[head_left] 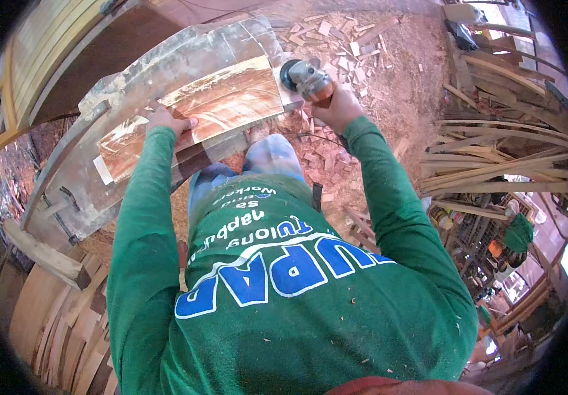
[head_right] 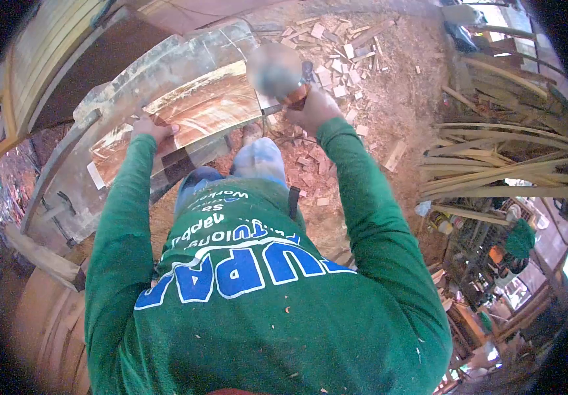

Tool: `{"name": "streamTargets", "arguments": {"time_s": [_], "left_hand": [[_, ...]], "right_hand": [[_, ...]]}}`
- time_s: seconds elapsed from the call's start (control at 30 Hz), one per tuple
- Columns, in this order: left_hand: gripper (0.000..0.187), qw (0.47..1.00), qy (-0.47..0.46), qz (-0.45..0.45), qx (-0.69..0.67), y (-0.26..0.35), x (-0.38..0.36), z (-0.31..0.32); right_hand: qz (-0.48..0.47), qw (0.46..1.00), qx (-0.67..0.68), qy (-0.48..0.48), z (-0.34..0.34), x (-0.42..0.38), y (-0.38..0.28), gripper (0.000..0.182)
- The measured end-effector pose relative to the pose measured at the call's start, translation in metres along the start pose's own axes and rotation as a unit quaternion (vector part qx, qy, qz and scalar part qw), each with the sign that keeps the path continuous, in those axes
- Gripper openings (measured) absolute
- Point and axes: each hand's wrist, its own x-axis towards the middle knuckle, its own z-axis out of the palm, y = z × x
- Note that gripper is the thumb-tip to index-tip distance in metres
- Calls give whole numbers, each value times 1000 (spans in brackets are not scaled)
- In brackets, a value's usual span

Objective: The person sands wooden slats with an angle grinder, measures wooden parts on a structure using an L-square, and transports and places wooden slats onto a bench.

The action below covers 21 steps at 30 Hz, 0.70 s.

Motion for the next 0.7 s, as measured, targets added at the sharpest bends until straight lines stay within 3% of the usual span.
{"name": "streamTargets", "arguments": {"time_s": [0.13, 0.17, 0.3, 0.43, 0.53, 0.57, 0.67, 0.7], "left_hand": [[144, 1000, -7, -5, -13, 2, -7, -7], [149, 1000, 3, -14, -18, 5, -12, -9], [149, 999, 1, -37, -17, 8, -13, -9], [149, 999, -1, -5, -41, -6, 6, 7], [149, 998, -24, 0, -52, -9, 15, 8], [149, 999, -22, -3, -44, -5, 10, 5], [149, 999, -24, 1, -33, -8, 12, 7], [149, 999, -24, 5, -33, -9, 16, 9]], "right_hand": [[31, 999, -39, 2, -2, -46, -7, 67], [17, 998, -55, 12, 12, -48, 18, 73], [9, 996, -84, -10, 16, -59, 20, 70], [-13, 999, 28, 12, 1, -32, 2, 60], [-17, 999, -27, 19, 1, 2, 4, 59], [19, 998, -16, -61, -15, 7, -14, 62], [3, 999, -14, 36, -3, 32, -5, 63], [-7, 999, -18, 27, -4, 28, -4, 62]]}}
